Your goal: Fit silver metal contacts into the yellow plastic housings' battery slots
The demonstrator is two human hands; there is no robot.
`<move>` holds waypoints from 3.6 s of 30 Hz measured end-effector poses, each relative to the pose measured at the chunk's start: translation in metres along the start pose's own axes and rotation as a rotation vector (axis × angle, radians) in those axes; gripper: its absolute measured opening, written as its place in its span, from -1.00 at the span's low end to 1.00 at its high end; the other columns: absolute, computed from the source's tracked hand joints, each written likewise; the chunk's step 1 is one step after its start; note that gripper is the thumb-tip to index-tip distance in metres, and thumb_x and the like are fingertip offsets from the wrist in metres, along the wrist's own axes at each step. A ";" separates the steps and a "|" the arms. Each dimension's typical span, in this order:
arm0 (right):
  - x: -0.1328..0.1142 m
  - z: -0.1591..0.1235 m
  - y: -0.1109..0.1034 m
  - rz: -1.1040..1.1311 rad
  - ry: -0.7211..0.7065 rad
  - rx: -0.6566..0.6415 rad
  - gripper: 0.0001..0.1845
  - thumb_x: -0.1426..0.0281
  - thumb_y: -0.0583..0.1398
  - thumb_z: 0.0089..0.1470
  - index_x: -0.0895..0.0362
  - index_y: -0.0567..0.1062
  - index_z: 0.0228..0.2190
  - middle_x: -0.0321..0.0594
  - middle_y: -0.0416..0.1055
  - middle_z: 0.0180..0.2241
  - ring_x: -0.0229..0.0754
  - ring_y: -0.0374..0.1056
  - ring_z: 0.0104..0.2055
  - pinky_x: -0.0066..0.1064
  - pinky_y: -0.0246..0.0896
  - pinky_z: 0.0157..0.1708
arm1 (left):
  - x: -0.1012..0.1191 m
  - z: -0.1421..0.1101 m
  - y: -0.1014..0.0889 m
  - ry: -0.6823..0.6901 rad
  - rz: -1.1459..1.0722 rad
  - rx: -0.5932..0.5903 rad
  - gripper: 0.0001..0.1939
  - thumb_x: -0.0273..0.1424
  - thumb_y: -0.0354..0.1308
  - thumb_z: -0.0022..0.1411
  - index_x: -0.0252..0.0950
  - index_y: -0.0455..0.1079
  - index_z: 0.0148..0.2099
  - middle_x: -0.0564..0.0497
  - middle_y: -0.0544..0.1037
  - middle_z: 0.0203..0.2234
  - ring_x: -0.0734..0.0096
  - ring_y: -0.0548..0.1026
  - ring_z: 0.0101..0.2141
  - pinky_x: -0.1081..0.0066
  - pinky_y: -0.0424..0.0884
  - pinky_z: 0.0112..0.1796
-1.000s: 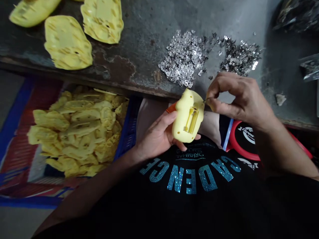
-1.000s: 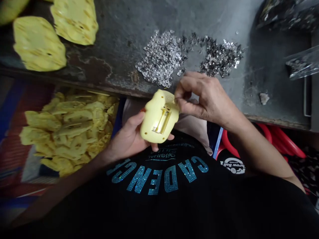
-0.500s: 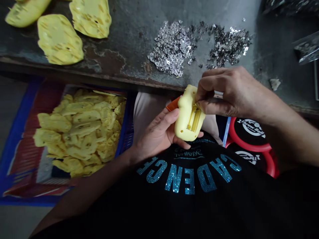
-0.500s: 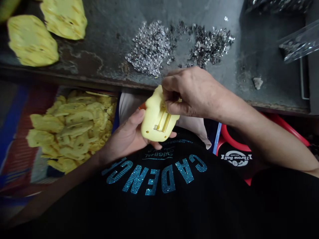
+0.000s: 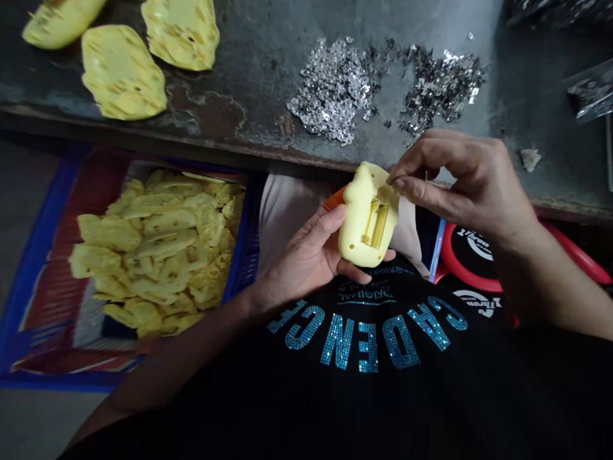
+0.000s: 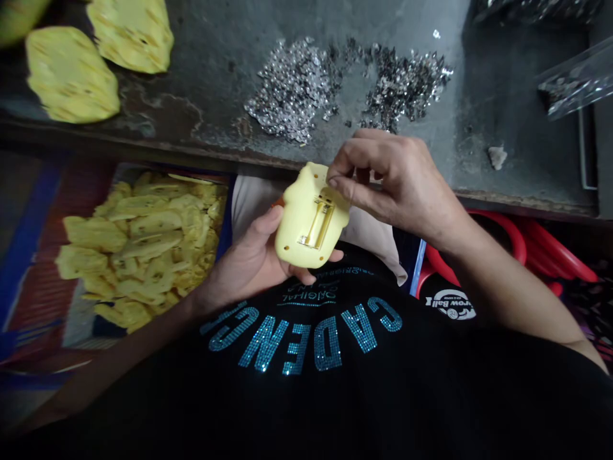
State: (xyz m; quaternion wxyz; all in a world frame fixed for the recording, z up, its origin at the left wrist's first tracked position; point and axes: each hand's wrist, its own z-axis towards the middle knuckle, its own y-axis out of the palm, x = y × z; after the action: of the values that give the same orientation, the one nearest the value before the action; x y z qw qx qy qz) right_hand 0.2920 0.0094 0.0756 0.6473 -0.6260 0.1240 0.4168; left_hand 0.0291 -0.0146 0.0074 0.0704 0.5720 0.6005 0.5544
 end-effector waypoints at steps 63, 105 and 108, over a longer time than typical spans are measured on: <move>0.039 -0.034 0.070 0.405 -0.065 0.310 -0.18 -0.10 0.47 0.32 -0.26 0.41 0.46 -0.19 0.49 0.43 0.16 0.50 0.43 0.09 0.59 0.37 | 0.012 -0.006 -0.001 0.713 1.229 0.326 -0.15 -0.31 0.66 0.23 -0.18 0.47 0.49 -0.24 0.66 0.32 0.01 0.69 0.15 0.19 0.71 -0.04; -0.007 0.258 0.086 -0.722 -0.590 -0.037 -0.68 0.45 0.05 0.60 0.04 0.60 0.04 -0.09 0.64 -0.09 0.12 0.47 0.04 0.18 0.39 0.23 | 0.029 -0.098 -0.140 0.819 1.013 0.975 -0.36 -0.22 0.23 0.66 -0.07 0.27 0.67 -0.28 0.53 0.49 -0.03 0.63 0.37 -0.01 0.63 0.32; -0.049 0.167 0.065 -0.773 -0.698 -0.179 -0.65 0.50 0.05 0.59 -0.01 0.61 0.03 -0.20 0.66 -0.16 0.06 0.49 0.02 0.07 0.43 0.21 | 0.055 -0.098 -0.119 0.885 0.999 0.720 -0.29 -0.20 0.42 0.49 0.03 0.41 0.60 -0.16 0.47 0.55 -0.14 0.45 0.51 -0.04 0.52 0.42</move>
State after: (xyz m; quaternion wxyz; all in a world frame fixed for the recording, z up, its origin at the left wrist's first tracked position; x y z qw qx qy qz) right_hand 0.1553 0.1349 0.0940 0.7006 -0.5030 -0.3746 0.3403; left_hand -0.1319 0.0018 -0.0142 -0.6278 0.4878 0.3861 0.4679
